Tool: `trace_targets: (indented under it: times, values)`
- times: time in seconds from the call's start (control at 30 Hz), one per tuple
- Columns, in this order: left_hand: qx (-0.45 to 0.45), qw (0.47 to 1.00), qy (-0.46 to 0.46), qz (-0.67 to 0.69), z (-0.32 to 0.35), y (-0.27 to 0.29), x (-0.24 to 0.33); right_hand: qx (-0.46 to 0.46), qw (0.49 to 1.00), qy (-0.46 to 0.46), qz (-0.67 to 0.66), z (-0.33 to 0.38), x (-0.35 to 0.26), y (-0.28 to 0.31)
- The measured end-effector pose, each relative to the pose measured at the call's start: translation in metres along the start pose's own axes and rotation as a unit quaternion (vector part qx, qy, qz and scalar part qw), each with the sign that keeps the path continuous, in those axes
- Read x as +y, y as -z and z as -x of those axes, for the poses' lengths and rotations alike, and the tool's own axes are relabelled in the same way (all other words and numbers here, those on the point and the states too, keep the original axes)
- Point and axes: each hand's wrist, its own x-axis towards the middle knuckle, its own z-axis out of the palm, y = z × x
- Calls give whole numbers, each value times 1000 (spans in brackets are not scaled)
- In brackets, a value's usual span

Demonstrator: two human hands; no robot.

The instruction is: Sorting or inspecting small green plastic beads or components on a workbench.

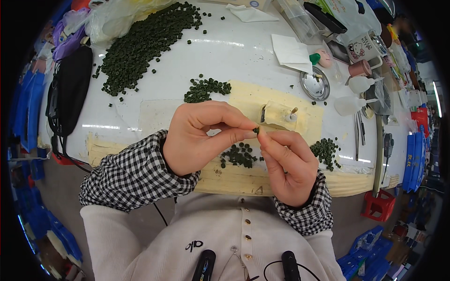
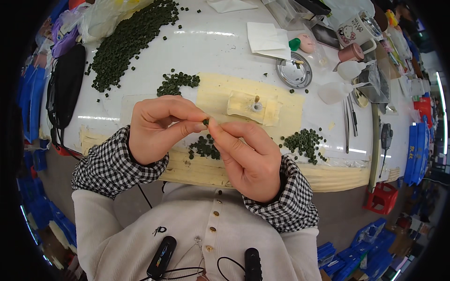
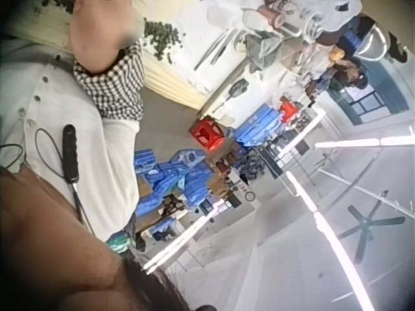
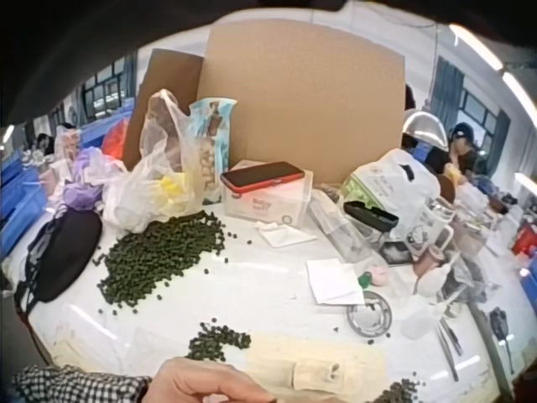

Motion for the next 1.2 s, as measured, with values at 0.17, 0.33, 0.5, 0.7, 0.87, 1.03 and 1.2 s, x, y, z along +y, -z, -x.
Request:
trace_targets:
  times: [0.17, 0.33, 0.5, 0.7, 0.87, 1.03, 1.2]
  values:
    - [7, 1000, -5, -28, -1, 0, 2, 7, 1000, -22, -16, 1, -1, -1]
    - [-22, 995, -7, -96, -6, 5, 7, 80, 996, -34, 30, 3, 1, 4]
    - [-172, 953, 28, -247, -14, 13, 7, 137, 989, -53, 6, 8, 7, 2]
    - [-171, 943, -51, -280, -17, 24, -3, 128, 991, -48, 15, 9, 5, 0]
    - [11, 935, -52, -351, -26, 49, -2, 133, 990, -43, 8, 11, 5, -1]
    - [0, 893, -43, -449, -22, 59, 5, 140, 989, -39, 6, 11, 4, -1]
    - [-6, 881, -37, -472, -20, 51, -4, 151, 988, -42, -1, 12, 4, 0]
